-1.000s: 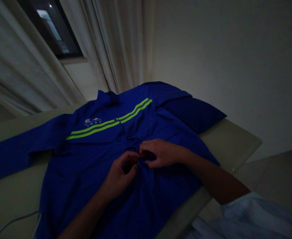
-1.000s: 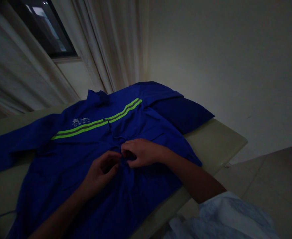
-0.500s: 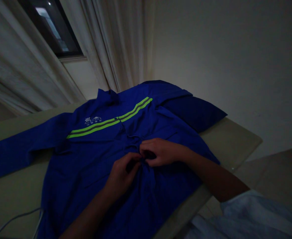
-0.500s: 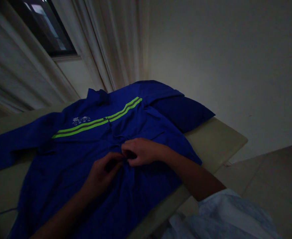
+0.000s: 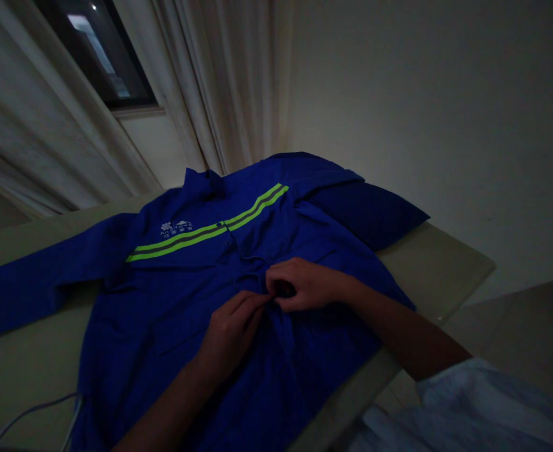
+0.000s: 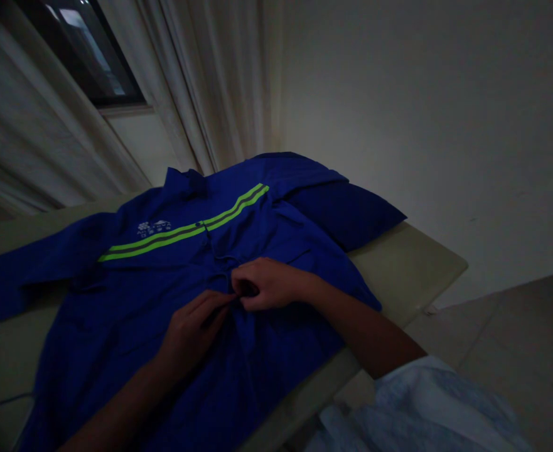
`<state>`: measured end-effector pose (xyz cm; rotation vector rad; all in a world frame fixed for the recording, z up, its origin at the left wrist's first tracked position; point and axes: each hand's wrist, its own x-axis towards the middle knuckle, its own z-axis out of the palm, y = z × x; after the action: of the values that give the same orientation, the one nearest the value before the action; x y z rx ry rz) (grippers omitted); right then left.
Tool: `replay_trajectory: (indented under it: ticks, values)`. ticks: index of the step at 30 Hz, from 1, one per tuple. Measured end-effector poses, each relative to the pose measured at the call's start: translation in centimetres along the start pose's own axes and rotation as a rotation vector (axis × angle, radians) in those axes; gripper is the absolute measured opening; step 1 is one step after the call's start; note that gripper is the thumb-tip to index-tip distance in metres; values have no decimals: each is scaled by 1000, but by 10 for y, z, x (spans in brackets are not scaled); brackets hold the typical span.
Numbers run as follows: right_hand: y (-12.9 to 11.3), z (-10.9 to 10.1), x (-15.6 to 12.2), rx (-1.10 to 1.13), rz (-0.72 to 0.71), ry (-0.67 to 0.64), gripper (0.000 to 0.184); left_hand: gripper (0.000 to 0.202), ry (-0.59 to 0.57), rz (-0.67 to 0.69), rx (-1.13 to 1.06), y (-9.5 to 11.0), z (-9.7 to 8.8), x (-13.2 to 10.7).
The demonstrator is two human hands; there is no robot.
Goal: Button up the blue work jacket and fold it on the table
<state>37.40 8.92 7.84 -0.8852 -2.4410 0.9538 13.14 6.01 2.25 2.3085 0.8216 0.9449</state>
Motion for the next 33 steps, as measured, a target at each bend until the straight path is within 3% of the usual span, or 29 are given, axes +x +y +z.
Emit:
replay_trajectory:
  ticks: [14, 20, 23, 33]
  values:
    - [4, 2, -1, 39, -5, -21, 16, 24, 53, -49, 18, 6, 2, 1]
    - [3, 1, 0, 3, -6, -29, 17, 16, 40, -390, -362, 10, 2, 5]
    - [3, 2, 1, -16, 9, -40, 18, 17, 71, -483, -549, 7, 2, 8]
    - [0, -1, -1, -34, 15, -25, 18, 13, -52, -427, -523, 6, 0, 5]
